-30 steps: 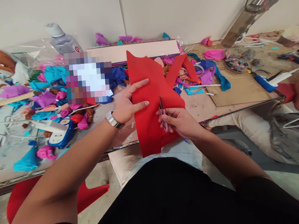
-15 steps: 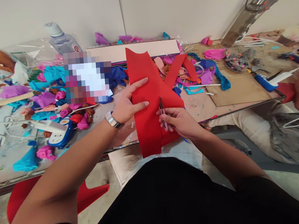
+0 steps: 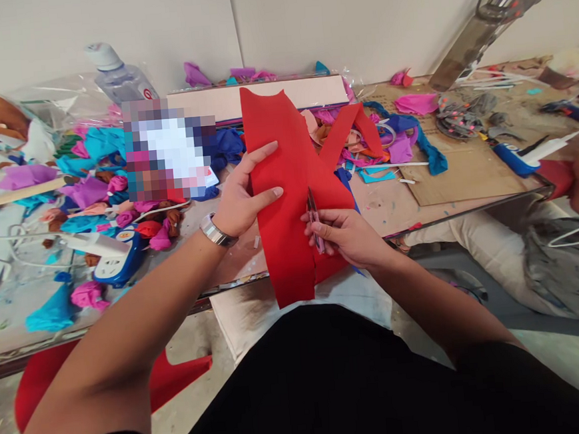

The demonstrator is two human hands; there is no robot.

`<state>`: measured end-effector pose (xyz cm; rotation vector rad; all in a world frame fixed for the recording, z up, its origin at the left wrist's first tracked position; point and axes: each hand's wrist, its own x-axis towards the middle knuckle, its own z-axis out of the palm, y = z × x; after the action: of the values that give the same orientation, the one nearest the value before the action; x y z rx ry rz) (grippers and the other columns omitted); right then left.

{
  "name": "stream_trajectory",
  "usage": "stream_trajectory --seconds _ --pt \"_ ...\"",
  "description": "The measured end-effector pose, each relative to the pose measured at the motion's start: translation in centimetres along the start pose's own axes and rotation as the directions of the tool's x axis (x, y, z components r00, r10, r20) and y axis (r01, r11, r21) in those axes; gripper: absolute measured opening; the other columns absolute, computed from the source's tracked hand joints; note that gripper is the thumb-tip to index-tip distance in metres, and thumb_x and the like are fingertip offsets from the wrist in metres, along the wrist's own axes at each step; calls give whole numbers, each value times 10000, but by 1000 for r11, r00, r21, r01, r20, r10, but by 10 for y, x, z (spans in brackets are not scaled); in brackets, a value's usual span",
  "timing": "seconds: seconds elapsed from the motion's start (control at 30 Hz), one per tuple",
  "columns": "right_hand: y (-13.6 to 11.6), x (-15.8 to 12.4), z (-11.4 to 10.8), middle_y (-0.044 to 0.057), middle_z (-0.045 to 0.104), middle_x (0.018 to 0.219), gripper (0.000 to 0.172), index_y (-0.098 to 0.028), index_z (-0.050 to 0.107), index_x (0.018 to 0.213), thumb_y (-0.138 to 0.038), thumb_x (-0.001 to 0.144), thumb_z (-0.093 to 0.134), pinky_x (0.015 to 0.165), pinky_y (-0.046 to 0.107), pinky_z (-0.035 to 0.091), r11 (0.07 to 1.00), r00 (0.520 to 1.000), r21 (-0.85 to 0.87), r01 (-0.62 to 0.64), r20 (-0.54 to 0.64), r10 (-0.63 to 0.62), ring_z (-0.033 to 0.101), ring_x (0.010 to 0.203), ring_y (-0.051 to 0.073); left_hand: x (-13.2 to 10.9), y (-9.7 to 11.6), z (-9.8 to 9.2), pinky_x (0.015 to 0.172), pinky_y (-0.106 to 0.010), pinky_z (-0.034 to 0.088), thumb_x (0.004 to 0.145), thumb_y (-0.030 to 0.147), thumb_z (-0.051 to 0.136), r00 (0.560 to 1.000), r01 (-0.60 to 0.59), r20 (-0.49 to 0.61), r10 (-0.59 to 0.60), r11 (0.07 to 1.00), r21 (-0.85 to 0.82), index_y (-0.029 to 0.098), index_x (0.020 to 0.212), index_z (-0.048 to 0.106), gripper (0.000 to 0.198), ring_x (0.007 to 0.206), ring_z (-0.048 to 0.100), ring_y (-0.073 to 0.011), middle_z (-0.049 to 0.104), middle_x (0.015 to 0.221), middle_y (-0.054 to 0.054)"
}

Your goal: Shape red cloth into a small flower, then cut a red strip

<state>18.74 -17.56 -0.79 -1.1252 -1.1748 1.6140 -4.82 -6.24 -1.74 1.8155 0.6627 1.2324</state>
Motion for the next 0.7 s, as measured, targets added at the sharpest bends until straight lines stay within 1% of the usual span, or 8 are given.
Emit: stream_trajectory --seconds 0.1,0.17,0.23,0.33,0.43,0.53,0.6,0.7 --pt "-1 2 -1 37 754 870 476 -169 784 1114 -538 830 882 450 221 409 1000 1000 19 9 -9 -9 621 593 96 0 2 -2 1306 -573 409 800 623 878 1000 -17 6 17 998 55 309 1557 591 869 1554 471 -405 558 1628 -84" --pt "-3 3 -2 49 767 899 501 -170 787 1131 -552 823 886 434 220 406 1000 1000 15 -3 -14 3 616 591 97 0 2 -3 1325 -579 378 801 614 881 999 -29 15 28 995 93 301 1568 586 879 1552 471 -411 559 1628 -89" --pt "-4 4 -2 53 779 903 523 -168 788 1146 -564 819 887 417 217 391 1000 1000 1 -14 -19 14 591 562 88 1 2 -4 1331 -585 365 803 620 876 999 -46 22 43 991 128 307 1578 575 888 1547 481 -413 558 1629 -89" --pt "-6 5 -1 48 779 848 531 -153 801 1111 -577 805 893 405 215 368 1000 1000 -13 -6 -24 5 564 522 78 1 0 -6 1331 -581 368 818 651 849 997 -78 37 73 981 176 321 1593 549 894 1552 481 -404 545 1644 -81" --pt "-5 7 -1 41 766 779 499 -145 820 1045 -565 790 908 414 216 363 1000 999 -13 21 -35 -22 570 515 82 1 -3 -8 1345 -604 341 836 676 819 994 -108 48 100 967 230 342 1606 527 889 1560 474 -403 538 1654 -71" --pt "-2 7 -1 39 764 750 455 -155 838 1013 -540 785 921 434 218 375 999 997 -17 47 -63 -48 571 517 83 1 -5 -10 1368 -669 265 845 698 800 992 -126 43 119 953 277 370 1605 531 870 1561 466 -415 556 1642 -60" --pt "1 6 -2 43 773 765 432 -168 848 1014 -527 788 926 449 219 389 998 995 -20 54 -80 -56 576 537 86 2 -6 -11 1371 -694 238 840 716 796 991 -132 35 127 948 289 376 1609 526 883 1564 459 -422 553 1647 -57" --pt "3 2 -2 55 796 834 414 -190 851 1031 -513 786 936 475 222 421 999 994 -8 54 -91 -54 605 600 102 2 -7 -12 1370 -695 241 826 731 803 990 -137 21 137 947 290 369 1625 504 927 1585 427 -428 513 1682 -56"
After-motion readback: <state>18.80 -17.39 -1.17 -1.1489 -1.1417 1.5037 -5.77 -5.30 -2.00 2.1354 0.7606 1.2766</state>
